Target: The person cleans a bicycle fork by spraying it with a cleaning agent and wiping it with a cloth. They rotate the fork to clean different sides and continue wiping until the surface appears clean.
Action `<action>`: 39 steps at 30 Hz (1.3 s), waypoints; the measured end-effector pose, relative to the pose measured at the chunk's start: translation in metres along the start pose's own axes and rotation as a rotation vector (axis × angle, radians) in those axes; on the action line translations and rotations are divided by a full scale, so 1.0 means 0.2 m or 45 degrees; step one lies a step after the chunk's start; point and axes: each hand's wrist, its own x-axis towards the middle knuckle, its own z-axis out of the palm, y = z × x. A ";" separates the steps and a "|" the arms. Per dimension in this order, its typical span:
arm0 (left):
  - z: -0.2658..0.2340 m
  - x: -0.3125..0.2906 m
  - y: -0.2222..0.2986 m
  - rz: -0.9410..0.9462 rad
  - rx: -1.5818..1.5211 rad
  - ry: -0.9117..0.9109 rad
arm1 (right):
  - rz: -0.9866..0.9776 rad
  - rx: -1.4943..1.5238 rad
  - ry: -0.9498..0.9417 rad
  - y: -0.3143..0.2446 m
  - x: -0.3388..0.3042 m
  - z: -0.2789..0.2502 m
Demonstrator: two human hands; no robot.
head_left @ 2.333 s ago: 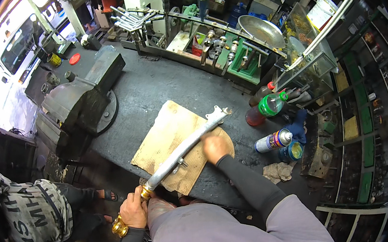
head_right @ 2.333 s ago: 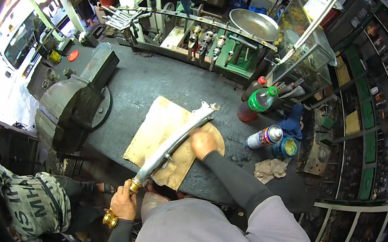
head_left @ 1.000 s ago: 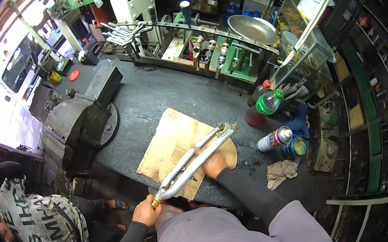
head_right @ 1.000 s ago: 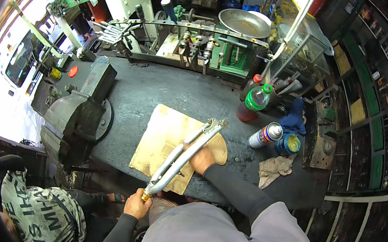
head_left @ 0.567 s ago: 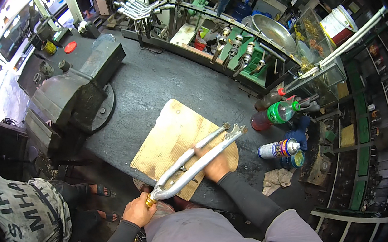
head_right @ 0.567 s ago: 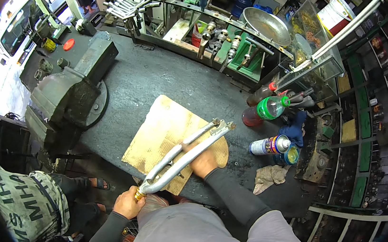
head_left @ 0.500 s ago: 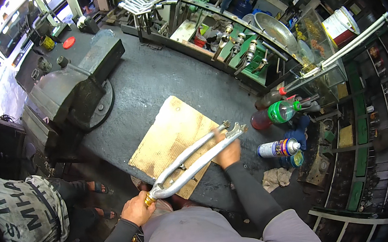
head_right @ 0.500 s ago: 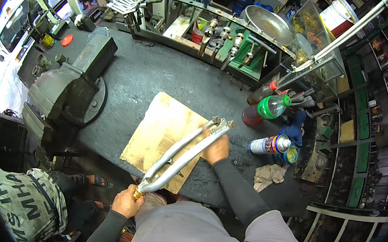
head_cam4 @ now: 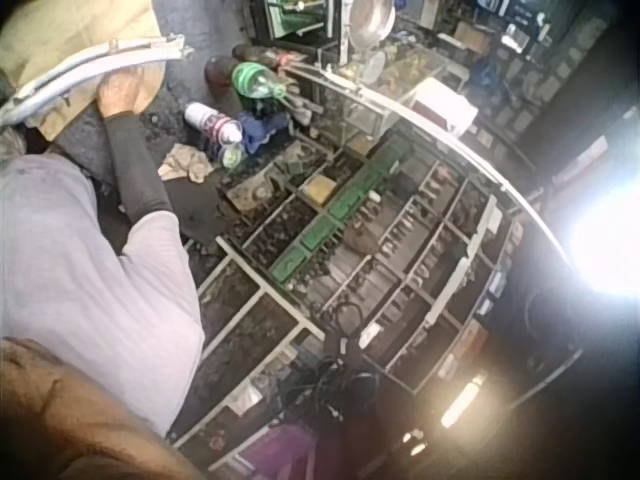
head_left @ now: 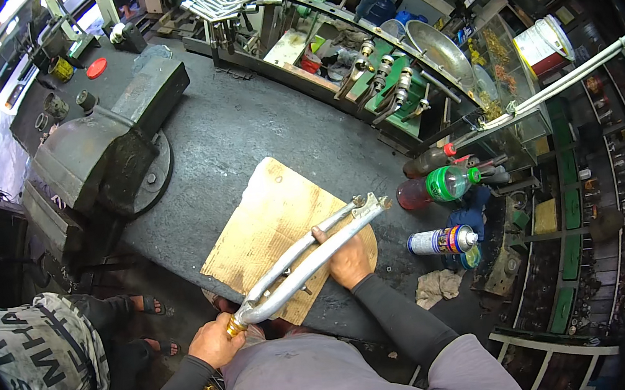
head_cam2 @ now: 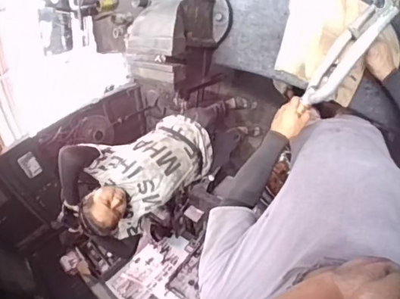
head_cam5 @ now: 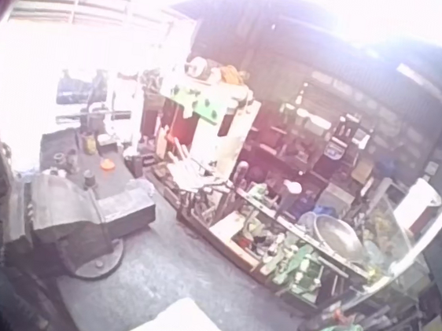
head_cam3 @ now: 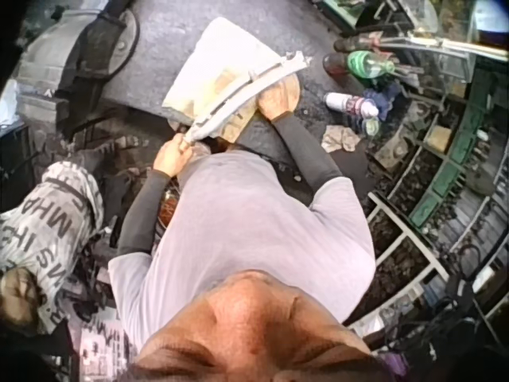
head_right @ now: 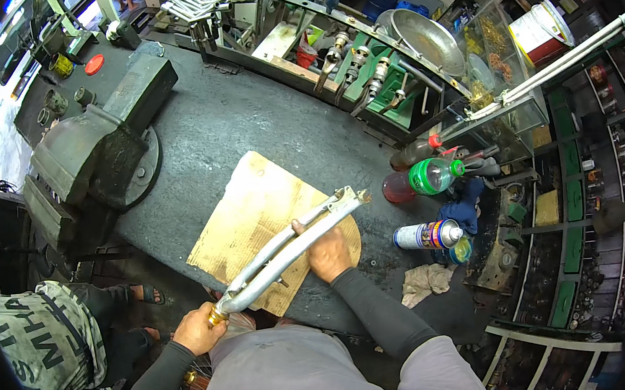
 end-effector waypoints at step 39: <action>-0.01 0.09 -0.10 -0.199 -0.641 -0.436 | -0.251 -0.126 -0.382 -0.11 0.10 -0.09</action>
